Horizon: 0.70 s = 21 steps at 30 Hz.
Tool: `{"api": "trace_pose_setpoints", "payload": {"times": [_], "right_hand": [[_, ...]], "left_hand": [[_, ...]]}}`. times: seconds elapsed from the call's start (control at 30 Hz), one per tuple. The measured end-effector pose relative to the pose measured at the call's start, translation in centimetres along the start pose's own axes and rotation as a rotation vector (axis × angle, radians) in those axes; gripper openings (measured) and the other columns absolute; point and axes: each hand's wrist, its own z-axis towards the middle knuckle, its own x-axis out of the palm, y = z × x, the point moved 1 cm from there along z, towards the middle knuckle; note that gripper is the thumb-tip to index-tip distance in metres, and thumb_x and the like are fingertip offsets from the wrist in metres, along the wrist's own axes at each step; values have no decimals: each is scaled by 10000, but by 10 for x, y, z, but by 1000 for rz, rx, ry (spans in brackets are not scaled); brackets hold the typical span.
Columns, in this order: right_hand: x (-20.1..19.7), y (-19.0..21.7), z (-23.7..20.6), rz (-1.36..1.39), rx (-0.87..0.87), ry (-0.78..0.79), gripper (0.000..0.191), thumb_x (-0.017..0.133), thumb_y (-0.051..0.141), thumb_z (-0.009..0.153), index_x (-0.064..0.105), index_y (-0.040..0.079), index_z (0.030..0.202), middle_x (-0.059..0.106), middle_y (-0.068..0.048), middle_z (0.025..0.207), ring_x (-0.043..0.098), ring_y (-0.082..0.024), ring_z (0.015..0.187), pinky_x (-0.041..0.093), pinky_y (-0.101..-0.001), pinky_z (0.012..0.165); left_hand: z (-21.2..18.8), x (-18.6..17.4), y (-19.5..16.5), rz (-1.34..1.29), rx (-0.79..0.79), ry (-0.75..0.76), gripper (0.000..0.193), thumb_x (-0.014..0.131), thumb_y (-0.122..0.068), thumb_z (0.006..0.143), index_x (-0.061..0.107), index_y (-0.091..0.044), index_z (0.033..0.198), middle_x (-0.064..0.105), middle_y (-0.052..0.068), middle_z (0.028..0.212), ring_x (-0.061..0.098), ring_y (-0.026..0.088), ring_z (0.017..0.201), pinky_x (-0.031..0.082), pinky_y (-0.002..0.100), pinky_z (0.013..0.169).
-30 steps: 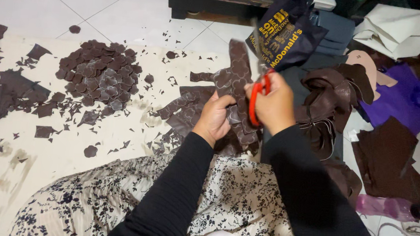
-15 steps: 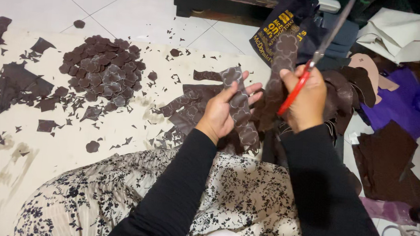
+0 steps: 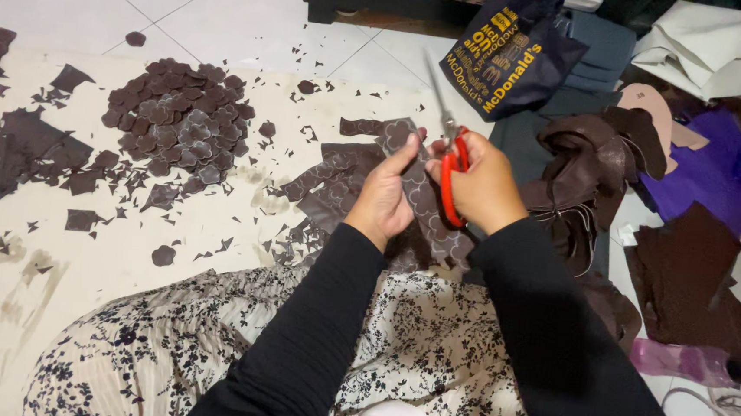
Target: The person uses red-handled scissors to cut flower-shaped pieces from a brown patterned fabric. They hold the fabric with the left hand and cut with the right, placing finished pieces into a growing pile on the floor.
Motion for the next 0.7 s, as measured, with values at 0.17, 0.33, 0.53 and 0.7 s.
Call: {"api": "trace_pose_setpoints", "payload": {"times": [0.17,0.33,0.53,0.7], "right_hand": [[-2,-3,-2,-101,130,29,267,787,59,894,649,-21,1108,659,4,911,577,-66,807,491,-240,731],[3,-7,-3,97,-25,-10,293,740,23,898,636,14,1172,642,20,924,574,-50,824,484,-221,743],[2,2,2,76,-9,-145,227,771,52,899,608,8,1052,678,11,912,621,-53,821,517,-225,744],[-21,33,-17,149,112,-125,183,794,123,965,650,41,1041,627,-31,887,544,-102,771,443,-244,693]], "left_hand": [[6,1,-6,2,46,-39,379,486,-325,1075,594,4,1231,682,157,1275,683,240,974,573,348,884],[3,6,-9,94,60,-80,331,529,-254,1086,577,9,1279,682,131,1192,685,199,938,577,336,868],[-2,19,-18,323,14,-232,269,593,-190,1035,539,-32,1246,697,107,1040,703,177,895,605,350,836],[-8,-18,-49,647,119,-660,218,577,-192,1000,543,-48,1159,727,103,970,711,162,821,626,341,747]]}}
